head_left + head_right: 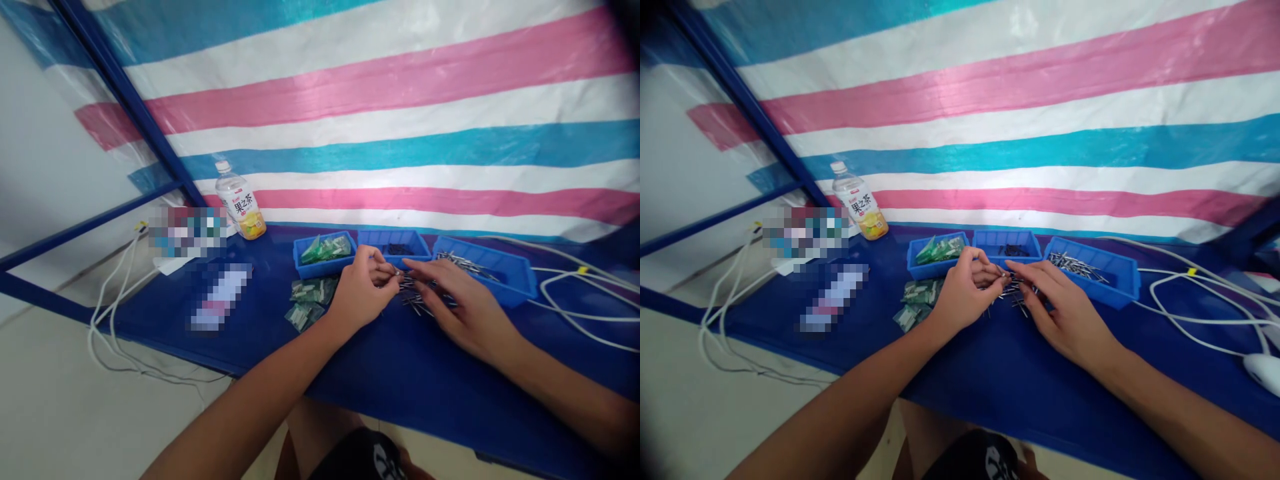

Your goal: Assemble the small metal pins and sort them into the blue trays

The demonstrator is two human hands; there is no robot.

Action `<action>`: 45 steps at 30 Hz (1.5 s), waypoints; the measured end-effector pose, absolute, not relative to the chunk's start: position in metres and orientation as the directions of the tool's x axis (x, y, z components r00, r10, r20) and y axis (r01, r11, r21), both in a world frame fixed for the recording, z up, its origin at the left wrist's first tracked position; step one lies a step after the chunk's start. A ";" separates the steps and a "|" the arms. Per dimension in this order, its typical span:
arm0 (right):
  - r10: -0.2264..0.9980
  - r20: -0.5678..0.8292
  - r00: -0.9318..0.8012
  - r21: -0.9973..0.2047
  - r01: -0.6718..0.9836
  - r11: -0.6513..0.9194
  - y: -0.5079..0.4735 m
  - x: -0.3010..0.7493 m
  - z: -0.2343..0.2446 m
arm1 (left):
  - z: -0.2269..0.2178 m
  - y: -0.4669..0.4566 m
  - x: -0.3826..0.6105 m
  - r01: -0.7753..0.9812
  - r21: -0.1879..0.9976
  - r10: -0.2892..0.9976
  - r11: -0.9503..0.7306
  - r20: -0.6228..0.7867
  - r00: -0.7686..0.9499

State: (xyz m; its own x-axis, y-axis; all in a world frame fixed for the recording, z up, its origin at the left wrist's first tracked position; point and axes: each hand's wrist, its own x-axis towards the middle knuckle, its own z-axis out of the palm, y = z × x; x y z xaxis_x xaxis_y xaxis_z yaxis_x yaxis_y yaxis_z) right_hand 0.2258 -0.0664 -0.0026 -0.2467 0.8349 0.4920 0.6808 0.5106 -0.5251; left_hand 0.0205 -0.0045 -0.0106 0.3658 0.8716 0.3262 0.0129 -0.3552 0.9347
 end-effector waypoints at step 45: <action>0.936 0.228 -0.269 -0.582 0.733 0.353 -0.065 0.256 0.040 | 0.049 0.000 -0.056 0.702 0.206 0.728 -0.681 0.289 0.622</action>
